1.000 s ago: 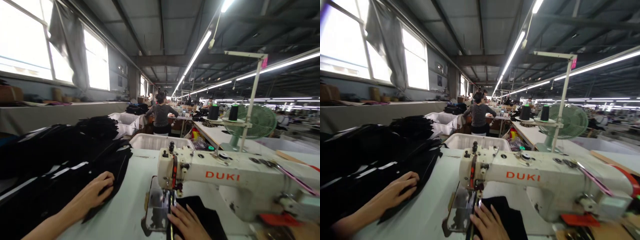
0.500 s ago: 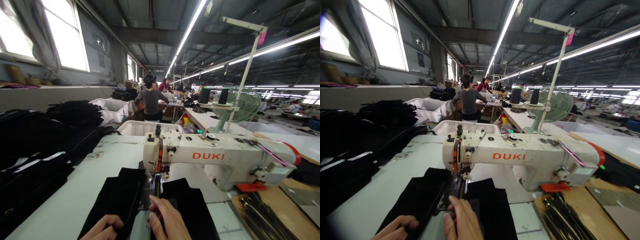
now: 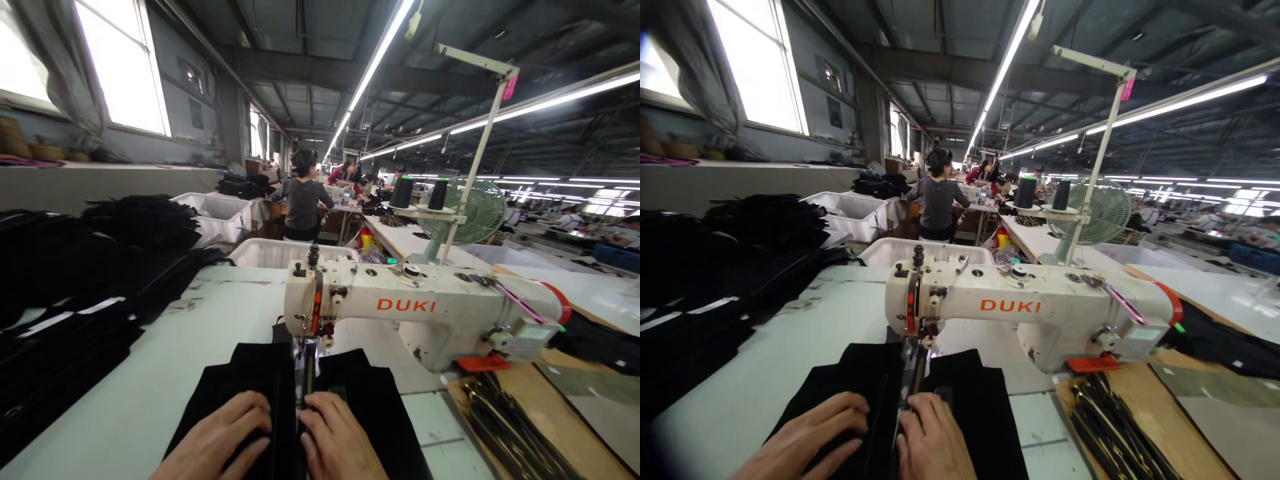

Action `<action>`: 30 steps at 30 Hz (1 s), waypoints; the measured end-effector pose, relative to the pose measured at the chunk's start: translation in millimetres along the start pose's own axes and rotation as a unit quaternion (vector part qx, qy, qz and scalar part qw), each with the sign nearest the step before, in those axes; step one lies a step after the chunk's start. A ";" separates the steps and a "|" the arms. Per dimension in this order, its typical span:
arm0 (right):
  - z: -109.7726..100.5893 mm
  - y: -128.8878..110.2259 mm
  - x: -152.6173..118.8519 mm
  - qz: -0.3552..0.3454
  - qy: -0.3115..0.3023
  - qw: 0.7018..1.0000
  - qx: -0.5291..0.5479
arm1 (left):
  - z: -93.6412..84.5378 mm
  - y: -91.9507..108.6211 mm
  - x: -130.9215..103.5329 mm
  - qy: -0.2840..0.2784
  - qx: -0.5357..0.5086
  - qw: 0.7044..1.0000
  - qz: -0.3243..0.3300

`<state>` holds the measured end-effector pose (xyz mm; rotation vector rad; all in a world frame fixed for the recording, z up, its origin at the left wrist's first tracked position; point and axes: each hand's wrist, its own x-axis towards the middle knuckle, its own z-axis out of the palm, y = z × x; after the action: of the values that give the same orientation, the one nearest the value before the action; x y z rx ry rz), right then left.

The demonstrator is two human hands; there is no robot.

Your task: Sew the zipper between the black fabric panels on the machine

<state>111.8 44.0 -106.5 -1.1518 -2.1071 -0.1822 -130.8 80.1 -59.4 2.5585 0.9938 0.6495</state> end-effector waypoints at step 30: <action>-45.2 10.4 18.0 0.037 -0.250 0.967 0.017 | 39.0 -16.6 2.0 -0.026 0.026 0.999 -0.029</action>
<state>137.3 42.6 -63.9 -1.3597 -2.4793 0.2032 -118.3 88.3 -99.2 2.5671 1.0766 0.5441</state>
